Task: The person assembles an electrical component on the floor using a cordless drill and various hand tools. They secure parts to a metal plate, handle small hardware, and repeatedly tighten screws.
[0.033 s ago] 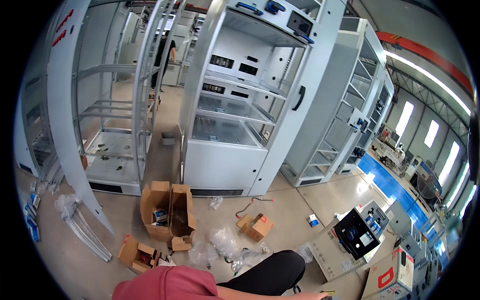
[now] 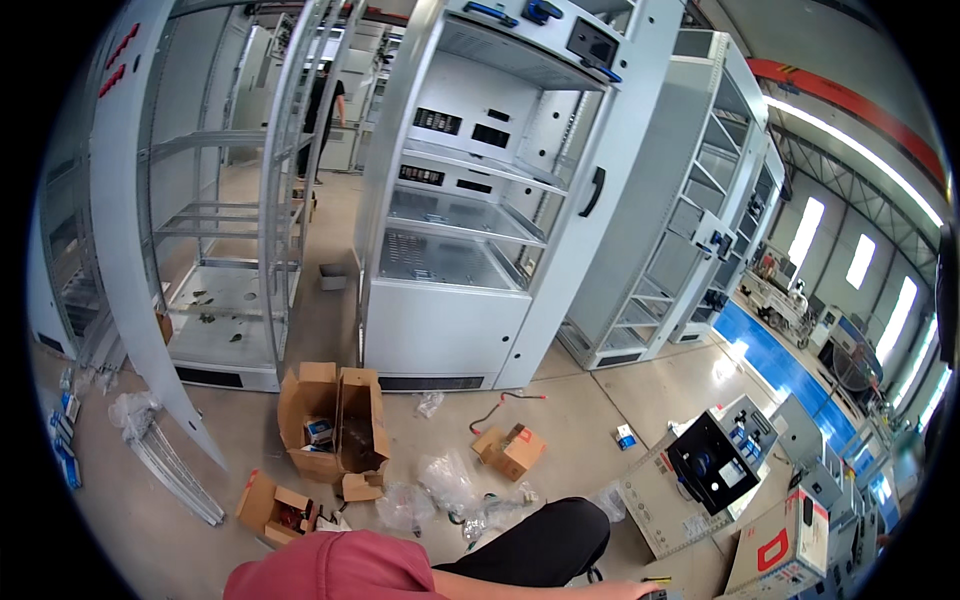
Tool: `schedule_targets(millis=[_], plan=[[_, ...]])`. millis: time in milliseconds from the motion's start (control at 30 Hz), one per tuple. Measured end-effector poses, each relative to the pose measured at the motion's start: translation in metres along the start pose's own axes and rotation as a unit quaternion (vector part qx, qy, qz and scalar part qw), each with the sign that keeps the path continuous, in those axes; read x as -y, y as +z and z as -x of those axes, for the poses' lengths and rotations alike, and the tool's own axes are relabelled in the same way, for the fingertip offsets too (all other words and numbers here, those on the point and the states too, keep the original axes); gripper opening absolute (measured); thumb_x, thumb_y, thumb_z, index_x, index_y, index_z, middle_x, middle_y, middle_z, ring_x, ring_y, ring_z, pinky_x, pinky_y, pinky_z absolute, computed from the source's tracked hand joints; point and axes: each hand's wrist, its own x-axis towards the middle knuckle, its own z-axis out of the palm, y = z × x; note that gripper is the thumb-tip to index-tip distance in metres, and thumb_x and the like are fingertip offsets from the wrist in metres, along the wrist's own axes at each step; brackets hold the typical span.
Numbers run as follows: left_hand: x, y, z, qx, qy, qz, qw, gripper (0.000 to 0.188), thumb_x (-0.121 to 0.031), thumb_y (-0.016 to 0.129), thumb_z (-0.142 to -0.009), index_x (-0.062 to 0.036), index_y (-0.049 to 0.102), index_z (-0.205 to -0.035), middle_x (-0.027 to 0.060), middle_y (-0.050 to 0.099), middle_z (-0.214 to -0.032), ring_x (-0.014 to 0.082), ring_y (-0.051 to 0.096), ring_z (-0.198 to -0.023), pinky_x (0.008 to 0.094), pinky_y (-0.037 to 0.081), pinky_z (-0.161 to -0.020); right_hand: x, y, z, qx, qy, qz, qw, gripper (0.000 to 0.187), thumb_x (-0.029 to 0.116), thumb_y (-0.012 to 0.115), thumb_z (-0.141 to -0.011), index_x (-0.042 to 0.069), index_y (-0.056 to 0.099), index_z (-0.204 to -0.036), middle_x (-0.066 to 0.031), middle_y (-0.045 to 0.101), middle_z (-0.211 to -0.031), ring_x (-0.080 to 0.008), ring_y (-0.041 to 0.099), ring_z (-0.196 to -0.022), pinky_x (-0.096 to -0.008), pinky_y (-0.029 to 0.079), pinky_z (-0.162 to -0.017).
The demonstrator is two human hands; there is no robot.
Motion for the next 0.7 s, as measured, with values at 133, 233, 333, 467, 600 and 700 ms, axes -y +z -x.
schedule_targets(millis=[133, 233, 333, 467, 600, 700], plan=[[0.036, 0.015, -0.028, 0.04, 0.08, 0.08, 0.993, 0.073, -0.05, 0.074, -0.097, -0.004, 0.055, -0.149, 0.0234, 0.064, -0.138, 0.0341, 0.069, -0.117, 0.0445, 0.053, -0.101, -0.015, -0.013, -0.031, -0.06, 0.033, -0.049, 0.996, 0.04, 0.014, 0.07, -0.103, -0.01, 0.062, -0.134, -0.0173, 0.071, -0.123, -0.0247, 0.067, -0.1, -0.0404, 0.057, -0.085], [0.12, 0.032, -0.033, -0.21, 0.046, 0.166, 0.962, 0.078, -0.045, 0.083, -0.089, -0.0007, 0.056, -0.148, 0.0194, 0.066, -0.14, 0.0302, 0.059, -0.136, 0.0434, 0.04, -0.121, -0.054, -0.037, -0.06, -0.113, 0.065, -0.068, 0.989, 0.047, 0.023, 0.082, -0.098, -0.005, 0.066, -0.132, -0.0148, 0.071, -0.119, -0.0237, 0.063, -0.096, -0.0413, 0.055, -0.083], [0.141, 0.072, -0.025, -0.282, -0.065, 0.371, 0.882, 0.07, -0.045, 0.071, -0.099, -0.002, 0.052, -0.151, 0.0205, 0.056, -0.153, 0.0329, 0.059, -0.135, 0.0459, 0.039, -0.12, -0.054, -0.043, -0.079, -0.124, 0.022, -0.12, 0.985, 0.042, 0.023, 0.08, -0.099, -0.006, 0.066, -0.126, -0.015, 0.07, -0.115, -0.0243, 0.062, -0.096, -0.0432, 0.056, -0.083], [0.143, 0.12, 0.008, -0.107, -0.257, 0.625, 0.729, 0.069, -0.053, 0.058, -0.106, -0.0005, 0.052, -0.15, 0.0192, 0.056, -0.155, 0.0313, 0.063, -0.128, 0.0434, 0.042, -0.117, -0.072, -0.052, -0.082, -0.134, 0.042, -0.159, 0.977, 0.033, 0.021, 0.075, -0.101, -0.006, 0.062, -0.115, -0.0148, 0.067, -0.111, -0.025, 0.063, -0.095, -0.0451, 0.057, -0.083], [0.086, 0.108, -0.009, 0.025, -0.13, 0.699, 0.702, 0.077, -0.068, 0.049, -0.104, -0.0006, 0.063, -0.14, 0.0147, 0.073, -0.133, 0.0298, 0.066, -0.119, 0.0447, 0.045, -0.113, -0.068, -0.023, -0.092, -0.127, 0.09, -0.204, 0.966, 0.033, 0.017, 0.071, -0.103, -0.008, 0.061, -0.123, -0.0145, 0.068, -0.114, -0.0247, 0.064, -0.098, -0.0437, 0.056, -0.087], [0.078, 0.107, -0.02, -0.002, -0.155, 0.695, 0.702, 0.078, -0.068, 0.05, -0.104, -0.0009, 0.064, -0.139, 0.0146, 0.073, -0.133, 0.0295, 0.067, -0.118, 0.0449, 0.045, -0.113, -0.067, -0.019, -0.083, -0.112, 0.135, -0.168, 0.97, 0.029, 0.014, 0.063, -0.107, -0.008, 0.063, -0.127, -0.0124, 0.071, -0.114, -0.0216, 0.066, -0.103, -0.0378, 0.054, -0.093]])
